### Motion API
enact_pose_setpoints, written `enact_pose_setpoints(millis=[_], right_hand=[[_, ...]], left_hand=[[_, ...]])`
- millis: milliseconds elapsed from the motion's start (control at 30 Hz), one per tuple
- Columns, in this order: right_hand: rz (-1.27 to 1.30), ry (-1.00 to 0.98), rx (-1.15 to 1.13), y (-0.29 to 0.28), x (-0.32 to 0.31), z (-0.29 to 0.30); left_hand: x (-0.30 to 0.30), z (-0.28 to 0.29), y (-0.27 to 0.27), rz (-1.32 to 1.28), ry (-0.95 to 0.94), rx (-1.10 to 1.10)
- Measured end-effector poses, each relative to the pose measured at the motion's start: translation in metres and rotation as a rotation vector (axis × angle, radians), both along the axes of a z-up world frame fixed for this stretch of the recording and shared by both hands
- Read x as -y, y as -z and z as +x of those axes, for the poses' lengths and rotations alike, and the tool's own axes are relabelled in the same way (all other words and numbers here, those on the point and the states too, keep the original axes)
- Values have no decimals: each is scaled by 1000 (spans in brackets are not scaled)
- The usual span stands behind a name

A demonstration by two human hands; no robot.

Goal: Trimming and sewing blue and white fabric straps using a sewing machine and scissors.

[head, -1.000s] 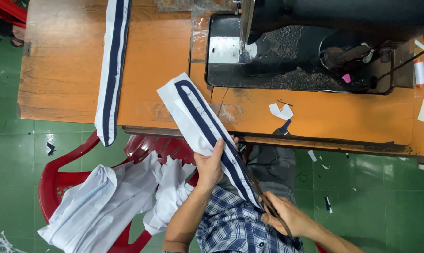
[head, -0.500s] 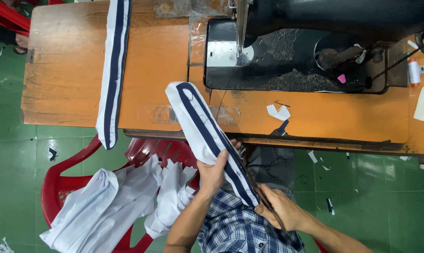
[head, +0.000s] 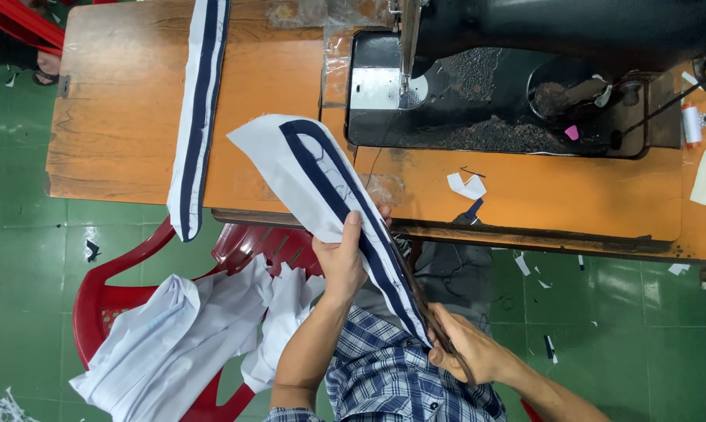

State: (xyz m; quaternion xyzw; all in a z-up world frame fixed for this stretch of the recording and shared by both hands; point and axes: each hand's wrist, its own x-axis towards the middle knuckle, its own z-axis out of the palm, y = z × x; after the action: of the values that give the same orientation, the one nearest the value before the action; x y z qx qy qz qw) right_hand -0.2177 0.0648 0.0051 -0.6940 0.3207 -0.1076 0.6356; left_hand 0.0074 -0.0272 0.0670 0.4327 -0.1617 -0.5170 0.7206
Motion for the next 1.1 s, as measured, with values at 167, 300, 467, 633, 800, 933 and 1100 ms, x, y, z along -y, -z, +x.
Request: enact_pose_setpoints(millis=[167, 300, 467, 633, 800, 933, 1100], right_hand=[[-82, 48, 2, -6, 2, 3], [-36, 79, -19, -3, 2, 5], [-77, 158, -5, 13, -5, 7], [-11, 18, 27, -2, 12, -3], [-72, -20, -18, -31, 34, 5], [-128, 43, 34, -31, 32, 17], [-18, 70, 137, -30, 23, 25]], left_hand=[[-2, -2, -5, -56, -2, 33], [-3, -4, -3, -16, -52, 45], [-6, -1, 12, 46, -93, 159], [-14, 7, 18, 90, -70, 236], [-33, -6, -13, 40, 156, 304], [-32, 2, -8, -217, 144, 224], [-10, 39, 23, -63, -3, 90]])
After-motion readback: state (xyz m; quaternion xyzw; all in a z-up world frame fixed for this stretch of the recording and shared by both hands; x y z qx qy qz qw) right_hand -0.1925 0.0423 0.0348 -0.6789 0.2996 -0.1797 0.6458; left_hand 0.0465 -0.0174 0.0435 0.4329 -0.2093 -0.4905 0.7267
